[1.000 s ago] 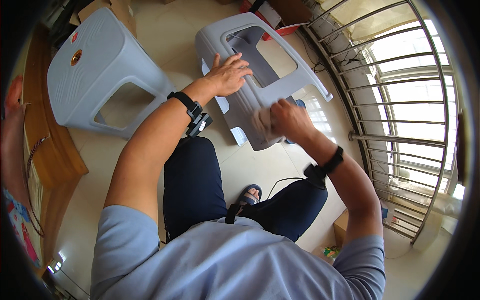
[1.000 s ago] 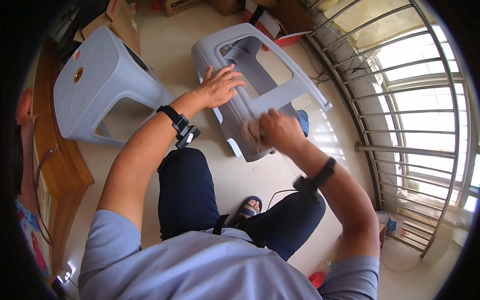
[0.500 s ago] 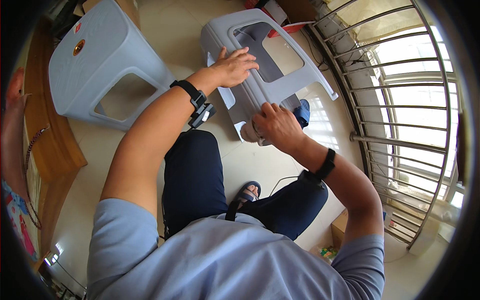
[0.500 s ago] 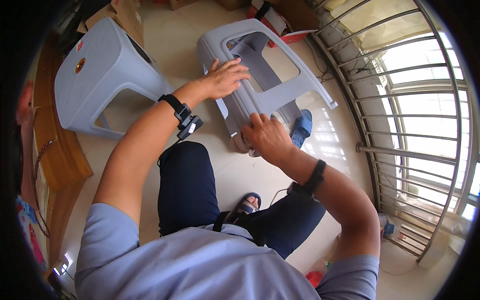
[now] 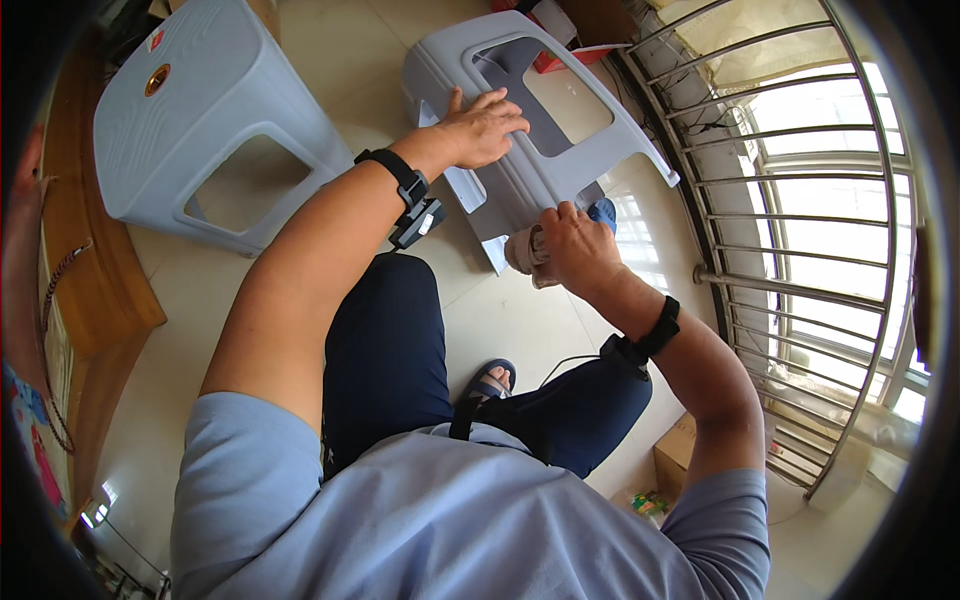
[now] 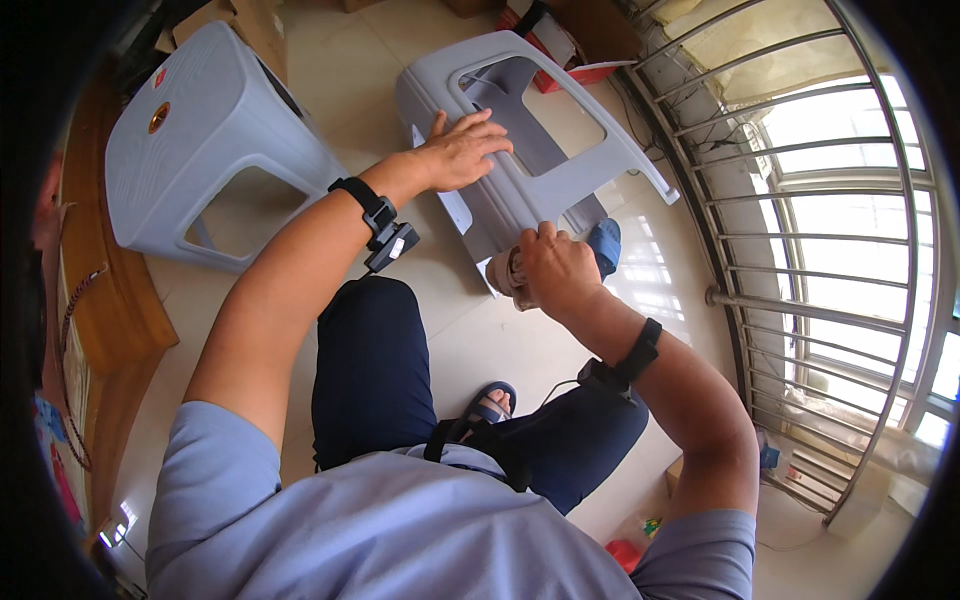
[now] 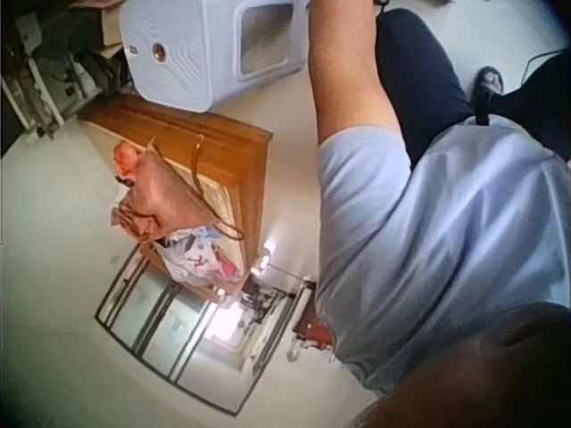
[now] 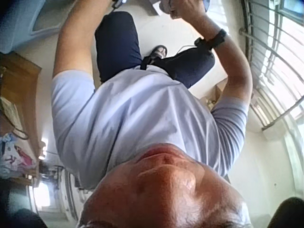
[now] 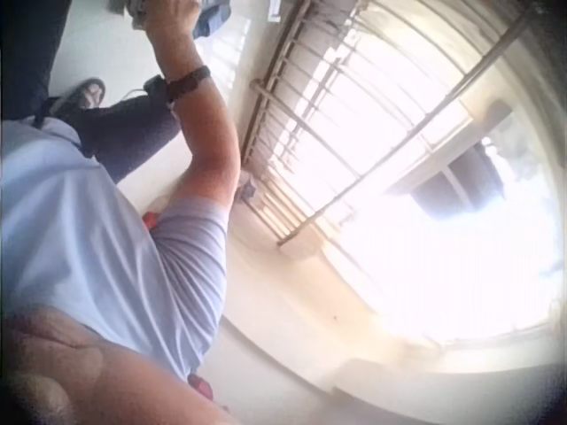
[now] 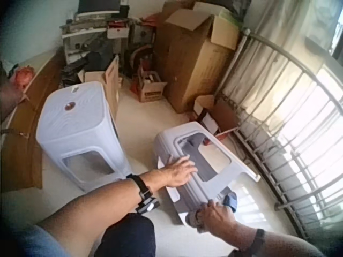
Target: Cleaning a plastic stool with a cloth rag.
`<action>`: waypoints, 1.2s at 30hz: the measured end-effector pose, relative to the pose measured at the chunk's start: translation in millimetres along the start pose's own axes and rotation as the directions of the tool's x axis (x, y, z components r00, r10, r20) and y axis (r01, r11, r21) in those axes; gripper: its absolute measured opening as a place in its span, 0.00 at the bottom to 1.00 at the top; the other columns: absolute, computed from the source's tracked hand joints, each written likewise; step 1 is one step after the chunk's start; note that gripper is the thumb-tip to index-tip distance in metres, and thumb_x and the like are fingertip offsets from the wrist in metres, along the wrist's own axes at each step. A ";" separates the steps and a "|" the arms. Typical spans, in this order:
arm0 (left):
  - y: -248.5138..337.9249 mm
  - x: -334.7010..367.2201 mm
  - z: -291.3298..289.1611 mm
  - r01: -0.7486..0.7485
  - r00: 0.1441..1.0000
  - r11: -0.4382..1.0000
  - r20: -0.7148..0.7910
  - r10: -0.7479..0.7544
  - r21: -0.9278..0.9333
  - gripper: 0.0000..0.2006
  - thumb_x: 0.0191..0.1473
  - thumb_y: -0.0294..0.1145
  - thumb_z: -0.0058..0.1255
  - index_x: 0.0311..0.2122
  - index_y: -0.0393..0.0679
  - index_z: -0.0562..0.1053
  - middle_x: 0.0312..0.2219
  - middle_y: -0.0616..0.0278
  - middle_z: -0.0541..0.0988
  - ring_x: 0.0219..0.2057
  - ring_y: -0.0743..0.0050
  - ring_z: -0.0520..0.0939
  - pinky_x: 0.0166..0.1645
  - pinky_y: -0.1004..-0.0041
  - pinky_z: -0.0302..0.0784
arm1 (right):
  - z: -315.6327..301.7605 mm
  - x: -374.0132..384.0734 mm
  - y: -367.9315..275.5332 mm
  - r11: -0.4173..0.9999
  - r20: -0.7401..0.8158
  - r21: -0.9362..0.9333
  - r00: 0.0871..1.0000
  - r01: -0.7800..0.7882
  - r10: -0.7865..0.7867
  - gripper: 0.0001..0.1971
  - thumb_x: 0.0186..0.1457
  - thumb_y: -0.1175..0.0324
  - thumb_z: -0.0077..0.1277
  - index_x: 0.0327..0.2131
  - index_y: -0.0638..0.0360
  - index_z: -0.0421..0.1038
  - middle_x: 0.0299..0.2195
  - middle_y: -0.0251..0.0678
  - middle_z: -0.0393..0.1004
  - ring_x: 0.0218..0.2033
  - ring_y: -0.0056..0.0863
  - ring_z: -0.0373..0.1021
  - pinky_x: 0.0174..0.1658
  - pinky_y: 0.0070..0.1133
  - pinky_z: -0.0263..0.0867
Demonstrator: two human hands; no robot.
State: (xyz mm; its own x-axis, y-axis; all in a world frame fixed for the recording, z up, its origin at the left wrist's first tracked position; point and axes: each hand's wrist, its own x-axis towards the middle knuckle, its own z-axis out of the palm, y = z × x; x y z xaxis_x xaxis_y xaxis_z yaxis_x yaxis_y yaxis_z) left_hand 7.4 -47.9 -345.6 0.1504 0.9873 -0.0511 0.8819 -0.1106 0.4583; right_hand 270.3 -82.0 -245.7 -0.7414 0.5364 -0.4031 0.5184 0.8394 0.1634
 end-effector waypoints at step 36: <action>11.6 -2.5 0.3 -0.021 0.998 0.999 -0.056 0.022 0.032 0.24 0.71 0.42 0.46 0.70 0.63 0.71 0.76 0.67 0.63 0.81 0.59 0.49 0.76 0.25 0.43 | 47.6 -57.6 57.1 0.346 0.015 0.898 0.804 -0.272 0.595 0.24 0.51 0.67 0.73 0.50 0.65 0.80 0.40 0.46 0.87 0.42 0.35 0.84 0.47 0.32 0.78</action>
State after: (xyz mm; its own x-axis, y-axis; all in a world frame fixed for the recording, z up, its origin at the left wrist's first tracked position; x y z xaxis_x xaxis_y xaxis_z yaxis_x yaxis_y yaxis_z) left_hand 17.4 -51.7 -340.4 0.1449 0.9894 0.0088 0.8924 -0.1345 0.4307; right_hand 362.9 -69.1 -256.0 -0.2816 0.9290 -0.2401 0.7638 0.0656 -0.6422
